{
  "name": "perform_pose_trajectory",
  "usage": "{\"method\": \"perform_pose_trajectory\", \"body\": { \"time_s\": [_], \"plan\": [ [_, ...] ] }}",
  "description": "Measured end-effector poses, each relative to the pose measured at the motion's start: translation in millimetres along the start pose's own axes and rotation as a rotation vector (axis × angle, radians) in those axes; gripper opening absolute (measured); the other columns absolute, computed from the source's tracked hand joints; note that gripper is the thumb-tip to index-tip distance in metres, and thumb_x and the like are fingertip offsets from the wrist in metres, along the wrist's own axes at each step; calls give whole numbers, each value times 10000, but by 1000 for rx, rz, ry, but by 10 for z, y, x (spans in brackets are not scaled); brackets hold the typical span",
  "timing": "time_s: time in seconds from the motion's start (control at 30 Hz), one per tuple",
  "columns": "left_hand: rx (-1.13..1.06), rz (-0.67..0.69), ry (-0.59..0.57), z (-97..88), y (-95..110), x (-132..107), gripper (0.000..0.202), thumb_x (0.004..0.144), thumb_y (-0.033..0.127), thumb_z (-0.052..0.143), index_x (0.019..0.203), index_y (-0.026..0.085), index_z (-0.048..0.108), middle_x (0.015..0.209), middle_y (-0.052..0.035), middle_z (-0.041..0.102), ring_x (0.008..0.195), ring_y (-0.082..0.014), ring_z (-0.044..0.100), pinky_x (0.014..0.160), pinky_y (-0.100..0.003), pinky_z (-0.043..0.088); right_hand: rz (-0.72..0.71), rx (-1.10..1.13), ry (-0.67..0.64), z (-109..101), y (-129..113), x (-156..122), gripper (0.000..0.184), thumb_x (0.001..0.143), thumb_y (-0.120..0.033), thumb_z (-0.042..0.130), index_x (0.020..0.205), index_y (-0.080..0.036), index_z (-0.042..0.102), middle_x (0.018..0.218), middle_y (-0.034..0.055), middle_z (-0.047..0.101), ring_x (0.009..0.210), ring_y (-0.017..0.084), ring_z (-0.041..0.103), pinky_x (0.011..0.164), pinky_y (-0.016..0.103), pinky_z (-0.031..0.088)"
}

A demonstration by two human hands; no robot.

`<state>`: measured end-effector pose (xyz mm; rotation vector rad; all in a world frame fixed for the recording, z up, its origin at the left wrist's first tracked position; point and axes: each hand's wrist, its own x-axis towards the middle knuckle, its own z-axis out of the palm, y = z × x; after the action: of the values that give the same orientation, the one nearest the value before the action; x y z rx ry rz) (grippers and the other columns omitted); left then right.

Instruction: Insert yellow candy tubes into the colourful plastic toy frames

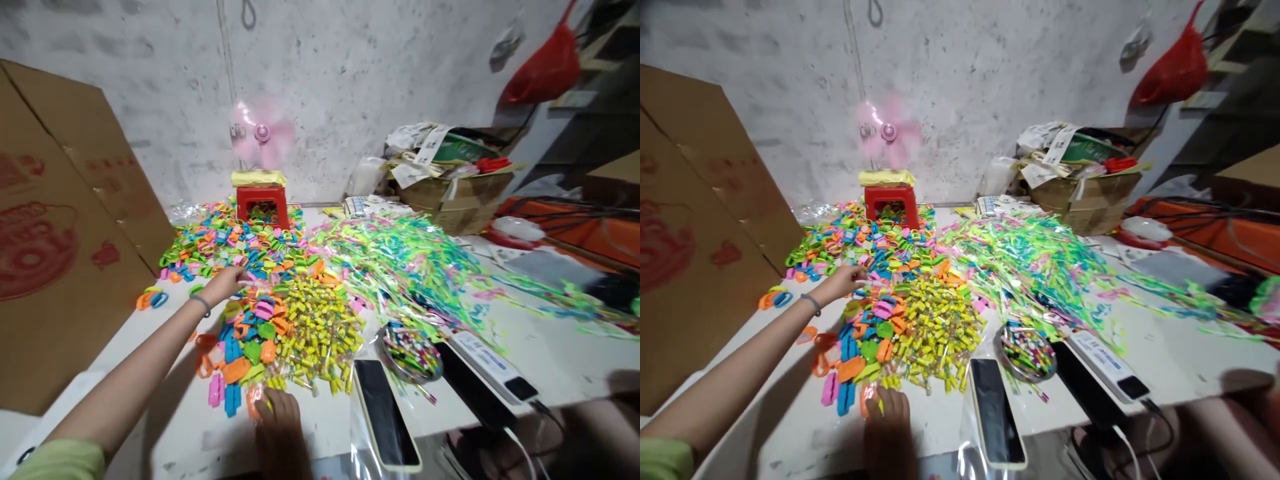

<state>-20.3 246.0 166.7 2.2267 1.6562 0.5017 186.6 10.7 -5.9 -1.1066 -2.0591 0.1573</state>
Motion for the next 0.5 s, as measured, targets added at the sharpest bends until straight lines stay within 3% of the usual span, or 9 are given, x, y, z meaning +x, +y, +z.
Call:
{"method": "perform_pose_trajectory", "body": {
  "time_s": [0.1,0.23,0.3,0.4,0.43,0.5],
  "plan": [
    [-5,-46,-84,-319,75,-50,202,629,87,604,760,195,713,794,-42,720,784,-213,668,697,-265,499,-24,-6,24,54,18,-23,418,761,-117,485,1164,-220,514,1207,96,584,997,263,570,877,420,447],
    [-91,-66,-209,-597,377,-70,251,639,126,623,837,234,735,739,-6,714,616,-178,649,567,-241,467,-60,-81,174,258,88,-77,333,753,-160,482,1073,-222,544,1107,94,628,888,264,603,782,415,486],
    [-170,-42,-305,-539,604,27,209,634,145,660,803,233,746,677,2,701,538,-169,623,516,-244,456,-90,-185,256,364,146,-96,220,772,-183,489,968,-239,570,1012,75,657,805,248,621,686,388,503],
    [-345,43,-398,-237,1091,398,191,601,137,725,777,205,756,601,-8,673,538,-184,614,515,-268,475,-100,-301,277,464,223,-123,137,800,-199,510,893,-259,591,967,33,678,779,216,638,642,355,521],
    [-424,77,-401,-120,1293,575,229,599,137,739,820,194,759,588,-14,667,563,-195,624,535,-281,493,-82,-315,276,484,238,-131,121,807,-217,517,888,-263,596,974,24,681,793,212,642,654,358,530],
    [-632,165,-337,75,1712,958,386,667,192,734,1052,175,720,746,-58,717,717,-217,675,655,-312,540,-49,-321,285,522,247,-135,100,824,-267,522,881,-272,603,985,15,687,818,215,648,675,373,540]
  ]
}}
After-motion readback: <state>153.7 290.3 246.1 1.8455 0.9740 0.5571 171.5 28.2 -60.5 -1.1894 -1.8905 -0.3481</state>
